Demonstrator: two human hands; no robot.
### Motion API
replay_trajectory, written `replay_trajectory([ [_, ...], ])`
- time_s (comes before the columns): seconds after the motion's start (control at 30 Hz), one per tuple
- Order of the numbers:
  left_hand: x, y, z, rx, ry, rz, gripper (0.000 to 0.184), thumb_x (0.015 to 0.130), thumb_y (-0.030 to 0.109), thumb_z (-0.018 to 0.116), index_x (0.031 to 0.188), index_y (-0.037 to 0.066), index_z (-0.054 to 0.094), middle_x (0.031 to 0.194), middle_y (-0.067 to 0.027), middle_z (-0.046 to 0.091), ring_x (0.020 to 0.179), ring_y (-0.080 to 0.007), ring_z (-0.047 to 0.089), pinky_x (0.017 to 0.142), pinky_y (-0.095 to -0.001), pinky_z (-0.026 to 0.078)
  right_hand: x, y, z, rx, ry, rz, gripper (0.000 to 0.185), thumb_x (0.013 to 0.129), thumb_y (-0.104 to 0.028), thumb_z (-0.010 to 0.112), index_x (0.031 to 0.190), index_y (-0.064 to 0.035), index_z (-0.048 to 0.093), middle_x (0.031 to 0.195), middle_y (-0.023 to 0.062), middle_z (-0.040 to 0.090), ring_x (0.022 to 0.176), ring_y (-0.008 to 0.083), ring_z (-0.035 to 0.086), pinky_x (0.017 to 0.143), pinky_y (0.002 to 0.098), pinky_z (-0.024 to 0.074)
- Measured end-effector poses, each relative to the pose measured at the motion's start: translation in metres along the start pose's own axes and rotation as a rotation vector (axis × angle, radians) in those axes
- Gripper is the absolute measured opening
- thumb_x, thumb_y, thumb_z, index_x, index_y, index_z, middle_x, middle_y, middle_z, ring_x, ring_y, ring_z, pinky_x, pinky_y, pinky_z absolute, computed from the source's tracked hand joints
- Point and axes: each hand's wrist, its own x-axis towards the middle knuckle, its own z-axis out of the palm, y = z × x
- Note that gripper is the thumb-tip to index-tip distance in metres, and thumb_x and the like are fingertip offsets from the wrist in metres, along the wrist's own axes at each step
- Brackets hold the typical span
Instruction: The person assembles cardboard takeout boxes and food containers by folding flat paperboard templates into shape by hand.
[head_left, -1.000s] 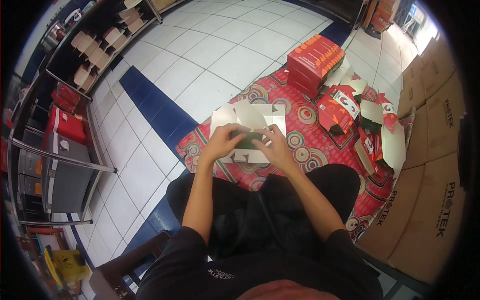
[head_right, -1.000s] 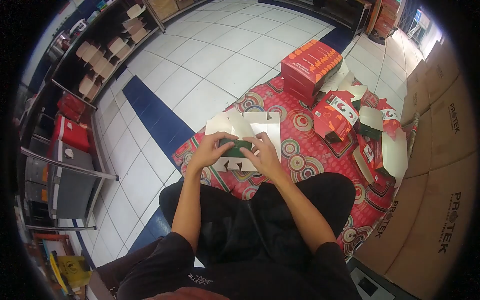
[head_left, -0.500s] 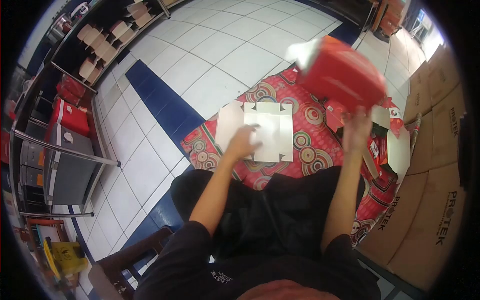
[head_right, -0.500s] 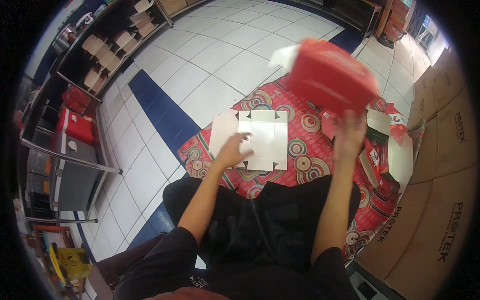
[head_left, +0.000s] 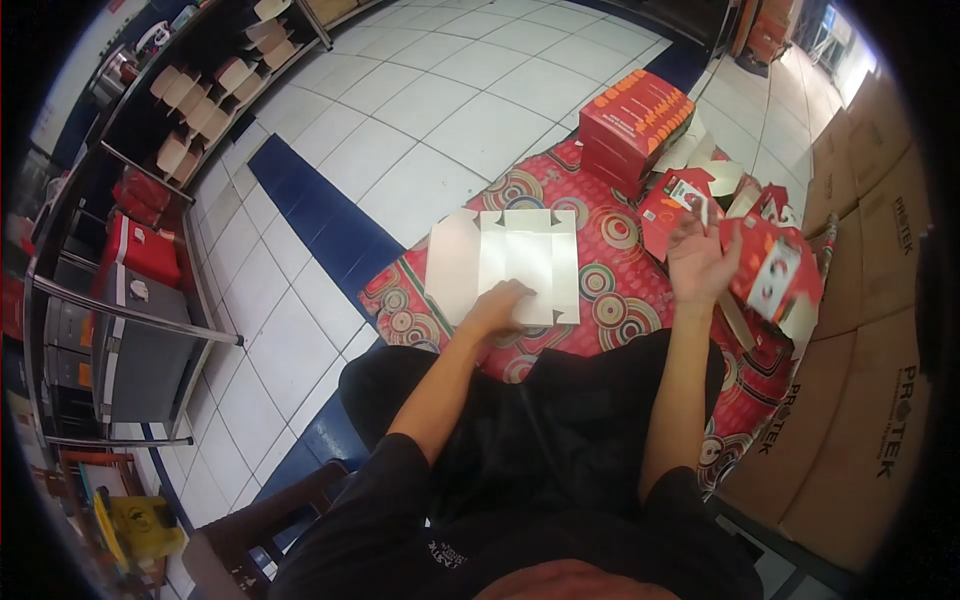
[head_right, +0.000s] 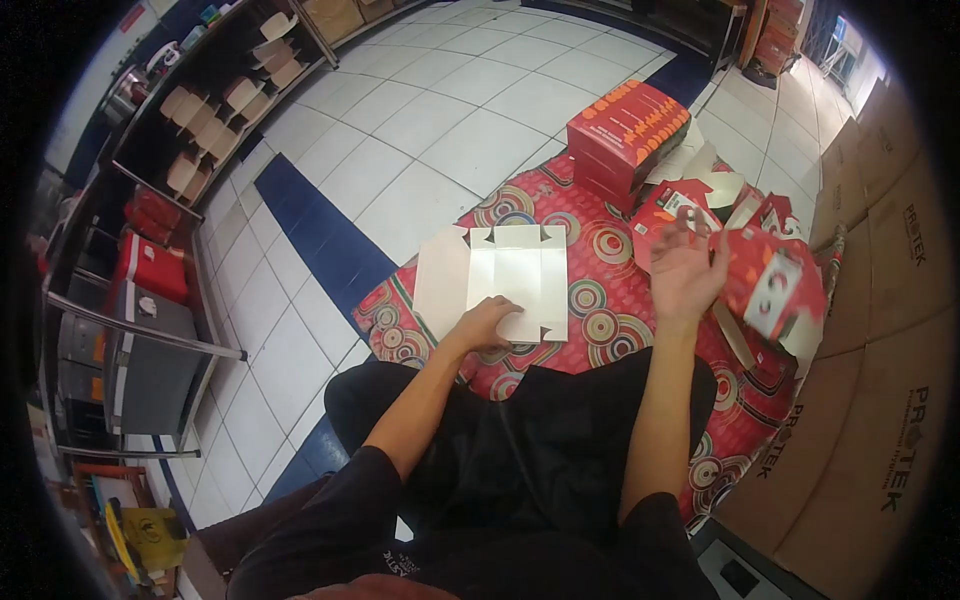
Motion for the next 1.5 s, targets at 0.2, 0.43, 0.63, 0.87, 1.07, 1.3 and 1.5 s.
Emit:
replay_trajectory([
  [0.2,0.004,-0.021,0.002,-0.058,0.033,0.029,0.083,0.064,0.026,0.101,0.140,0.012,0.071,0.138,-0.0136,0.067,0.128,-0.0374,0.064,0.112,-0.0451,0.053,-0.008,0.036,0.008,-0.239,0.011,0.234,0.047,0.111,-0.043,0.058,0.143,-0.0083,0.057,0.127,0.0111,0.068,0.100,0.0220,0.069,0.080,0.0368,0.0594],
  [0.43,0.004,-0.002,-0.025,-0.182,-0.134,-0.218,0.039,0.087,0.033,0.083,0.119,0.011,0.078,0.108,-0.0157,0.077,0.103,-0.0370,0.073,0.096,-0.0503,0.058,-0.014,0.069,0.002,-0.691,-0.037,0.424,0.049,0.109,-0.039,0.065,0.144,-0.0056,0.059,0.130,0.0107,0.066,0.104,0.0191,0.068,0.080,0.0341,0.0600],
  [0.63,-0.004,0.040,-0.090,-0.263,0.406,0.006,0.023,0.104,0.025,0.072,0.108,0.003,0.078,0.092,-0.0159,0.078,0.072,-0.0263,0.072,0.065,-0.0383,0.056,-0.035,0.100,-0.025,-1.847,-0.900,-0.118,0.050,0.096,-0.018,0.081,0.139,-0.0017,0.062,0.129,0.0119,0.067,0.118,0.0187,0.066,0.093,0.0324,0.0563],
  [0.87,-0.018,0.038,-0.103,-0.468,0.410,0.003,0.025,0.103,0.024,0.073,0.110,0.001,0.079,0.093,-0.0166,0.079,0.079,-0.0299,0.075,0.075,-0.0413,0.057,-0.025,0.126,-0.022,-1.487,-0.338,0.089,0.031,0.099,-0.011,0.075,0.126,0.0002,0.063,0.119,0.0124,0.073,0.102,0.0203,0.072,0.088,0.0338,0.0565],
  [1.07,-0.015,0.026,-0.098,-0.579,0.363,0.008,0.029,0.107,0.023,0.072,0.119,-0.002,0.079,0.091,-0.0068,0.078,0.081,-0.0118,0.065,0.076,-0.0329,0.055,-0.032,0.113,0.010,-1.497,-0.529,0.075,0.018,0.102,-0.012,0.073,0.115,-0.0001,0.069,0.103,0.0063,0.067,0.086,0.0158,0.064,0.077,0.0331,0.0514],
  [1.3,-0.022,0.041,-0.105,-0.555,0.111,-0.003,0.032,0.108,0.019,0.070,0.131,-0.003,0.076,0.103,-0.0090,0.081,0.091,-0.0108,0.068,0.083,-0.0313,0.057,-0.045,0.113,0.004,-1.695,-0.885,0.298,0.018,0.098,-0.011,0.076,0.113,-0.0026,0.071,0.100,0.0103,0.061,0.088,0.0207,0.063,0.077,0.0347,0.0498],
  [1.5,-0.020,0.035,-0.100,-0.628,0.045,-0.020,0.032,0.109,0.016,0.069,0.135,-0.002,0.075,0.108,-0.0097,0.082,0.096,-0.0112,0.070,0.087,-0.0319,0.058,-0.046,0.122,0.003,-1.681,-0.740,0.085,0.019,0.094,-0.003,0.077,0.112,-0.0011,0.071,0.099,0.0116,0.060,0.079,0.0234,0.065,0.070,0.0373,0.0514],
])
